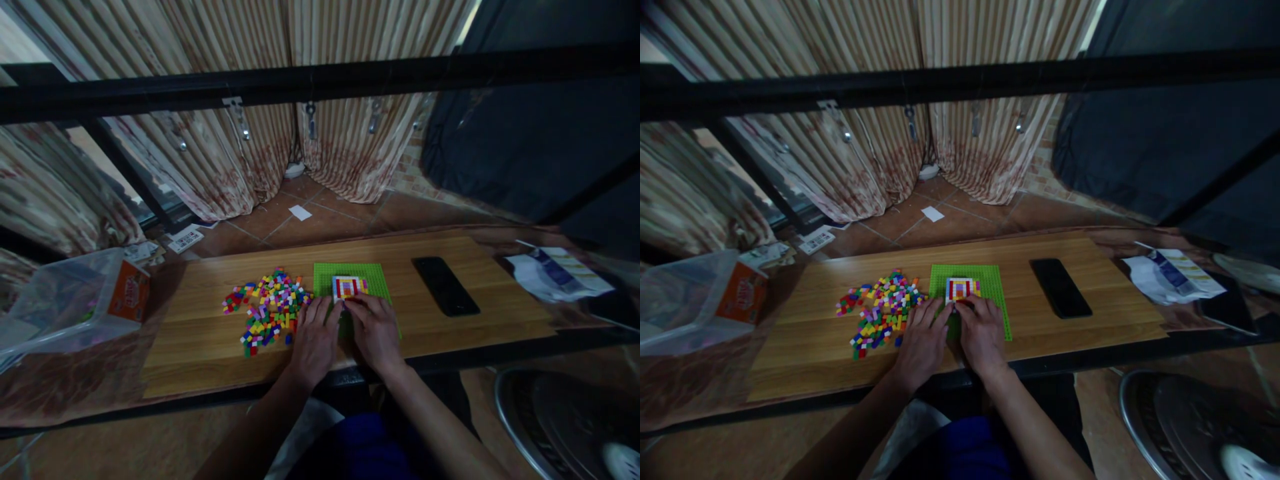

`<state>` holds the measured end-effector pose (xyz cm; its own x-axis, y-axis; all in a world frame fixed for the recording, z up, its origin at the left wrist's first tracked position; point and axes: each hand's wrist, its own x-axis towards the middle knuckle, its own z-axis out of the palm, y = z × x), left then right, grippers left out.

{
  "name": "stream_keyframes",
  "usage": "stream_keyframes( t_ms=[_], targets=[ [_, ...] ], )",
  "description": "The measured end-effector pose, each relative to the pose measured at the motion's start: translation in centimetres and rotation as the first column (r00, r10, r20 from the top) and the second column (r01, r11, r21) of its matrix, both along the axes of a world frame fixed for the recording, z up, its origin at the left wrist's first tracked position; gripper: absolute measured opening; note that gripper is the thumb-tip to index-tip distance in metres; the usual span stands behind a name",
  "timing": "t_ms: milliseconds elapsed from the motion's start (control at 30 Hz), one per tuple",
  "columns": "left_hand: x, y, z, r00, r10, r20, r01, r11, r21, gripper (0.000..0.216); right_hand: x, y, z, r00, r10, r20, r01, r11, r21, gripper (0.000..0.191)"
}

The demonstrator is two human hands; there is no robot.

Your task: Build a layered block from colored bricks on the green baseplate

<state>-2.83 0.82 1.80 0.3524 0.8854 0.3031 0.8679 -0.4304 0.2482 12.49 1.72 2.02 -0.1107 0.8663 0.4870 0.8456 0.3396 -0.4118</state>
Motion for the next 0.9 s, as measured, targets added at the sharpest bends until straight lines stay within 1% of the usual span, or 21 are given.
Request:
stream_keyframes(
  t_ms=[200,433,633,700,767,833,900],
  targets=[
    [0.2,0.1,-0.5,1.000,-0.010,0.004,0.010,1.000,-0.013,0.046,-0.4,-0.4,-0.7,0.998,-0.038,0.048,0.038,0.999,0.000,0.032],
    [0.9,-0.2,-0.5,0.999,0.032,0.020,-0.031,0.999,-0.036,0.043,-0.2,-0.7,-1.7,0.997,-0.036,0.069,0.034,0.999,0.025,0.037],
    [1.0,-0.8,0.2,0.996,0.063,0.055,-0.062,0.998,-0.030,0.042,0.9,-0.7,-2.4,0.990,0.031,0.138,-0.042,0.996,0.078,0.037],
    [0.4,-1.1,0.4,0.994,0.075,0.085,-0.073,0.997,-0.024,0.044,1.3,-0.4,-2.9,0.987,0.046,0.153,-0.064,0.992,0.112,0.037],
    [-0.9,-1.4,0.6,0.987,0.111,0.120,-0.110,0.994,-0.017,0.045,1.8,-0.1,-3.4,0.986,0.063,0.156,-0.086,0.986,0.143,0.037],
    [-2.9,-1.8,0.8,0.966,0.202,0.163,-0.203,0.979,-0.015,0.044,2.4,0.3,-3.9,0.984,0.102,0.144,-0.125,0.979,0.163,0.038],
    [-5.6,-2.1,0.9,0.919,0.332,0.213,-0.335,0.942,-0.027,0.045,3.2,0.6,-4.2,0.978,0.170,0.125,-0.189,0.968,0.166,0.040]
  ],
)
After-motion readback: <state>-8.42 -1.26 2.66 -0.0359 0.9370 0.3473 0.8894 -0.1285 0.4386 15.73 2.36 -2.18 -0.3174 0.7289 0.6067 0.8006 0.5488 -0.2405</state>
